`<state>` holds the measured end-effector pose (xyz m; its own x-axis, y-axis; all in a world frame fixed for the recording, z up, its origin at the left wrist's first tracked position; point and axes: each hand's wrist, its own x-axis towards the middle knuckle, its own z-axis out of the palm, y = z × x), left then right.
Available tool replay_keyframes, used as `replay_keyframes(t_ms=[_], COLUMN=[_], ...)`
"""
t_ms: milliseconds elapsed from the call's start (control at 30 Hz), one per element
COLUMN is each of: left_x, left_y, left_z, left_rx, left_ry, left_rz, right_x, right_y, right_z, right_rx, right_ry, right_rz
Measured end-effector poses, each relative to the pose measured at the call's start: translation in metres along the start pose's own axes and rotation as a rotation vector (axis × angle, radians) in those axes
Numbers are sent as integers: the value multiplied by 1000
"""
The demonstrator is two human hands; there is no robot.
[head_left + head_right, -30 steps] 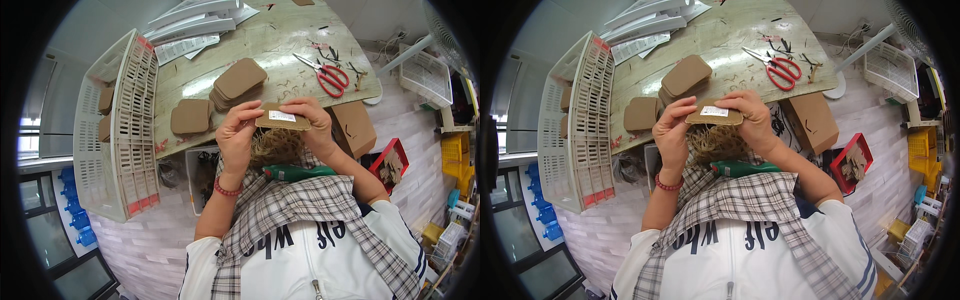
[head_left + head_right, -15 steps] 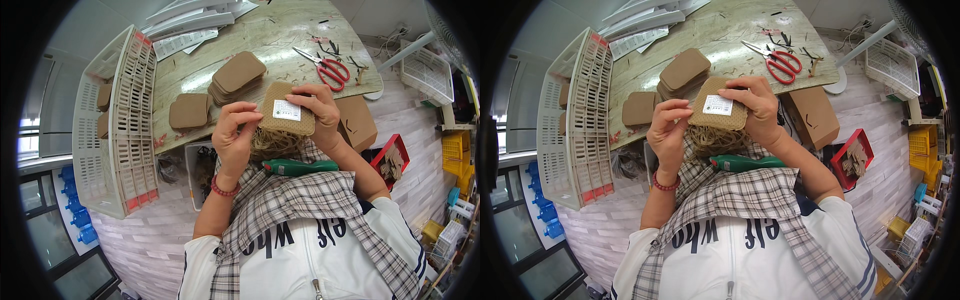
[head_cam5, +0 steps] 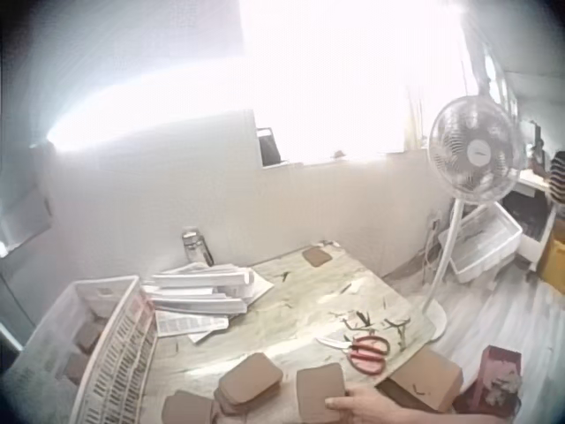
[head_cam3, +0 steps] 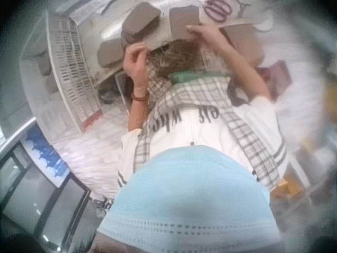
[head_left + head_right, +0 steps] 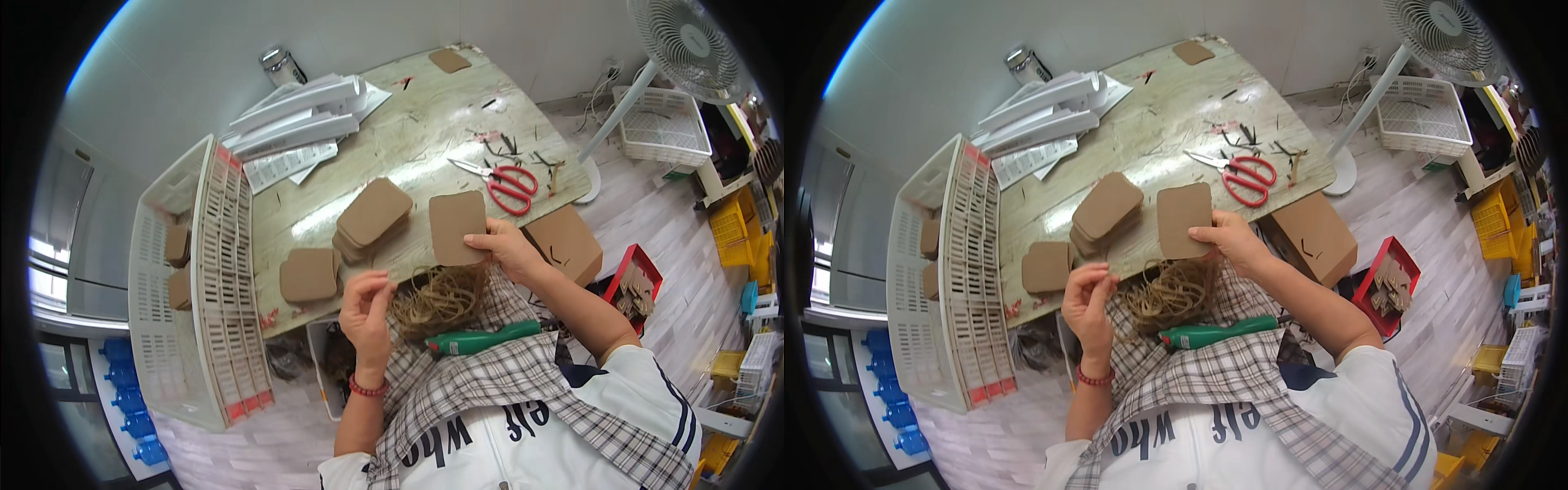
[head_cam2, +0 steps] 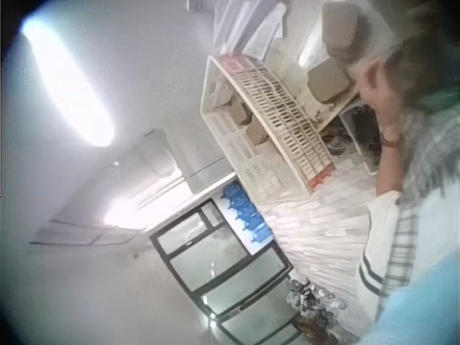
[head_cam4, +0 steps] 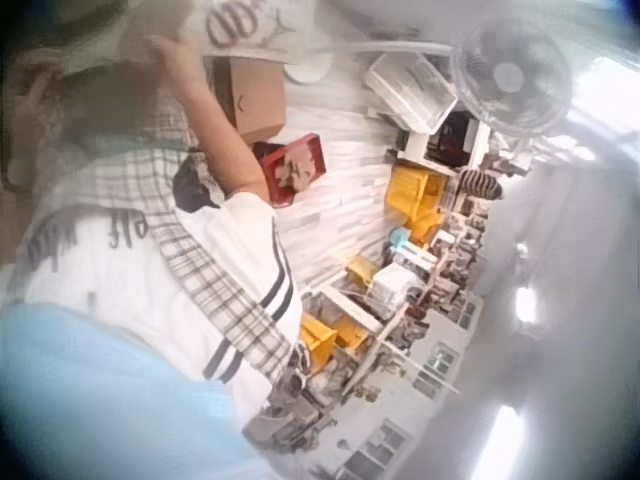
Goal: The person uses a green rotary tool to trim the edges of small brown cardboard pieces held in their left hand. They then use red scissors to snip away excess material and place the finished pieces into a white plastic basket.
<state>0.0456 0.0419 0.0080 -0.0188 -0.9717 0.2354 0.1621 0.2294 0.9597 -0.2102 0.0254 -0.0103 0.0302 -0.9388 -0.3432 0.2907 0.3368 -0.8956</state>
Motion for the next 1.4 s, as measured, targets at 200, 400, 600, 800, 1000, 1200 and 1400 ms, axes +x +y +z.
replay_keyframes(t_ms=[200,400,600,800,1000,1200,1400], left_x=[-5,-4,11,17,19,19,18], left_y=[-7,2,16,23,16,18,17], left_z=[-5,0,15,24,23,24,25], left_rx=[-15,-46,-418,-578,-600,-551,-504], left_ry=[-41,5,-141,-128,-127,-90,-85], left_rz=[-52,-265,-507,-501,-535,-560,-546], right_x=[35,19,12,9,6,2,1], right_y=[-35,-57,-47,-44,-46,-48,-47], right_z=[-25,6,23,23,20,21,20], right_rx=[-326,-929,-989,-1024,-1067,-1083,-1094], right_ry=[154,275,260,266,255,232,238], right_rz=[-619,-1323,-1413,-1448,-1483,-1494,-1494])
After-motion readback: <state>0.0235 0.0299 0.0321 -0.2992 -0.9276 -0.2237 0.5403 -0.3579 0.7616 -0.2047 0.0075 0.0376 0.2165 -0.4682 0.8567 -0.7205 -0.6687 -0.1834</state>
